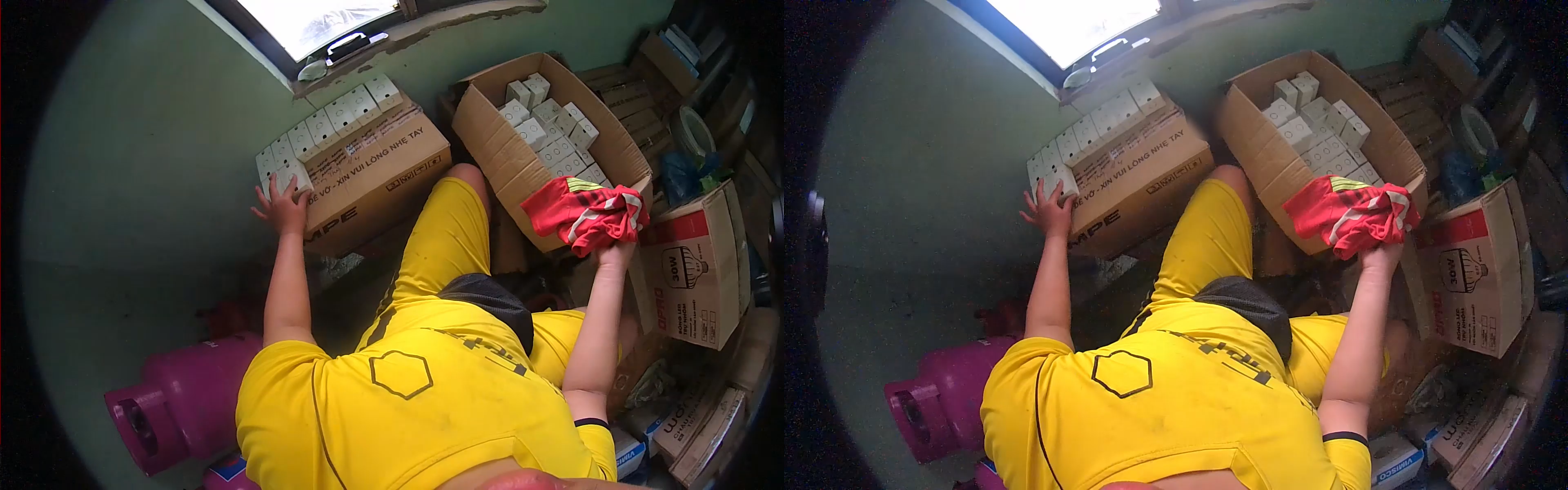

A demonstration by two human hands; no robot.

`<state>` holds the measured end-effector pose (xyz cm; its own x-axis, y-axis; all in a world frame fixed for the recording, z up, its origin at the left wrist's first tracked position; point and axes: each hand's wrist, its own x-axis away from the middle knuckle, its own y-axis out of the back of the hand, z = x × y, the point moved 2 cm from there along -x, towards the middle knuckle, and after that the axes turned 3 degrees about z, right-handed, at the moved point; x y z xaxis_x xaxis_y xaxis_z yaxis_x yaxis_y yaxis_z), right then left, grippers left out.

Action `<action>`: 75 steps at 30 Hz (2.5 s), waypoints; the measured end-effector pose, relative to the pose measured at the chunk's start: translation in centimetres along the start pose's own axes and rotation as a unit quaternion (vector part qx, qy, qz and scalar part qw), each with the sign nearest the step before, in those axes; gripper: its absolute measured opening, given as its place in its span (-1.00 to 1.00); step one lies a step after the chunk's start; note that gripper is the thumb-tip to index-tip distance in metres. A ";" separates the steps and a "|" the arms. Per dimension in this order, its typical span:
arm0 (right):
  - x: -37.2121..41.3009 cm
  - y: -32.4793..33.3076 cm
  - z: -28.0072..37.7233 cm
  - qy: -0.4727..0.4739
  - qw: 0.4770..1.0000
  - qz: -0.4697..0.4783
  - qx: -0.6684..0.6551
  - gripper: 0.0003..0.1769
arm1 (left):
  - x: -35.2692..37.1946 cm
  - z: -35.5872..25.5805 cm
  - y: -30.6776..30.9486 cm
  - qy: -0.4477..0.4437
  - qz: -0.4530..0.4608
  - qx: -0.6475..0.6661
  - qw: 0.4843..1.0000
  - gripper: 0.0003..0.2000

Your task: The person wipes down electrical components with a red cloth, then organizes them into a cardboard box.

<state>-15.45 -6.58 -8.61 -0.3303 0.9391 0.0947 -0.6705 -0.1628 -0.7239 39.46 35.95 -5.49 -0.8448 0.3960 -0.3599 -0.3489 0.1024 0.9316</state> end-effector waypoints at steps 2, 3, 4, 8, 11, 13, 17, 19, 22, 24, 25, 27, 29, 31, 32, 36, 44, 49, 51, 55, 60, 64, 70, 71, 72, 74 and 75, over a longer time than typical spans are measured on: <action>0.3 -0.8 0.2 -0.010 0.999 -0.025 -0.036 -0.47 | -0.4 -0.1 0.4 -0.005 0.027 -0.007 1.000 -0.45; 0.2 -0.9 0.2 -0.014 0.999 -0.027 -0.038 -0.48 | -0.5 -0.3 0.7 -0.011 0.041 -0.010 0.999 -0.42; 0.1 -0.7 0.3 -0.015 0.998 -0.033 -0.042 -0.49 | -0.6 -0.7 1.3 0.000 0.029 -0.008 1.000 -0.40; 0.4 -1.0 0.5 0.045 0.995 -0.077 0.049 -0.52 | -1.2 -6.1 4.2 -0.033 -0.028 0.049 0.998 -0.31; 0.6 -2.3 2.1 0.112 0.991 -0.060 0.040 -0.50 | -0.7 -13.7 5.7 -0.111 -0.054 0.148 0.981 -0.40; -0.6 -1.2 3.0 0.142 0.985 0.011 -0.101 -0.48 | 0.1 -20.3 6.9 -0.188 -0.044 0.194 0.962 -0.43; -0.1 -2.2 6.7 0.184 0.951 0.103 -0.227 -0.32 | 2.9 -35.6 9.9 -0.353 -0.008 0.282 0.892 -0.53; -0.7 -1.0 8.1 0.176 0.911 0.217 -0.303 -0.24 | 4.6 -43.0 10.3 -0.410 0.051 0.296 0.861 -0.51; -1.4 -0.4 9.1 0.227 0.945 0.076 -0.223 -0.22 | 6.7 -53.1 9.2 -0.483 0.110 0.278 0.823 -0.42; -2.4 1.3 8.6 0.208 0.893 0.240 -0.319 -0.25 | 7.6 -59.2 6.8 -0.531 0.124 0.228 0.807 -0.35; -3.0 1.7 8.3 0.196 0.873 0.284 -0.344 -0.23 | 7.6 -61.9 5.0 -0.531 0.138 0.207 0.810 -0.33; -3.6 3.0 7.1 0.271 0.941 0.165 -0.119 -0.27 | 6.9 -66.1 1.4 -0.528 0.161 0.166 0.817 -0.28; -3.3 2.5 7.3 0.204 0.906 0.205 -0.311 -0.36 | 6.6 -68.5 -0.3 -0.528 0.194 0.147 0.813 -0.22; -3.5 3.0 6.9 0.241 0.957 0.093 -0.131 -0.44 | 6.7 -69.8 -1.0 -0.549 0.188 0.080 0.811 -0.20; -3.6 3.3 7.0 0.236 0.929 0.194 -0.209 -0.50 | 6.9 -70.0 -1.2 -0.552 0.163 0.072 0.815 -0.22; -3.8 4.0 6.3 0.304 0.951 0.056 -0.001 -0.57 | 7.8 -70.4 -1.6 -0.542 0.106 0.031 0.833 -0.31; -3.2 1.5 7.2 0.228 0.958 0.031 -0.173 -0.51 | 6.8 -69.6 -2.5 -0.605 0.158 0.216 0.750 -0.60; -3.2 1.1 7.3 0.198 0.947 0.092 -0.236 -0.47 | 6.1 -67.0 2.2 -0.478 0.377 0.438 0.661 -0.55; -2.9 0.6 6.7 0.160 0.952 -0.039 -0.259 -0.46 | 8.2 -64.0 5.0 -0.259 0.573 0.654 0.420 -0.53; -2.9 -2.0 3.6 0.181 0.976 -0.106 -0.065 -0.41 | 10.7 -58.3 9.8 -0.123 0.629 0.740 0.206 -0.50; -2.2 -7.3 1.6 0.400 0.840 -0.110 0.349 0.00 | 16.1 -54.0 12.4 -0.145 0.614 0.733 0.253 -0.47; 0.0 -3.4 -0.3 0.186 0.947 -0.149 0.214 -0.12 | 20.4 -51.3 11.6 -0.157 0.553 0.752 0.324 -0.65; -0.7 -2.1 0.0 0.284 0.924 -0.171 0.192 -0.58 | 21.2 -49.6 11.6 -0.248 0.539 0.706 0.387 -0.72; -0.5 -3.1 0.4 0.273 0.914 -0.184 0.237 -0.60 | 21.0 -49.7 12.3 -0.257 0.521 0.725 0.370 -0.70; -1.0 -3.5 -0.1 0.291 0.874 -0.211 0.327 -0.58 | 21.1 -50.1 13.5 -0.266 0.503 0.744 0.350 -0.68; -2.0 -4.1 -1.3 0.321 0.762 -0.269 0.495 -0.53 | 20.1 -50.6 13.5 -0.326 0.456 0.732 0.387 -0.58; -1.4 -4.8 -1.2 0.328 0.794 -0.262 0.441 -0.52 | 19.8 -50.7 14.1 -0.304 0.489 0.730 0.368 -0.59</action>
<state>-10.96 -6.71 -6.12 0.3701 0.8562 -0.3605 -0.9014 0.4248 0.0836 -2.74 -1.03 -2.10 0.1247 0.9807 -0.1507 0.9662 -0.1545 -0.2063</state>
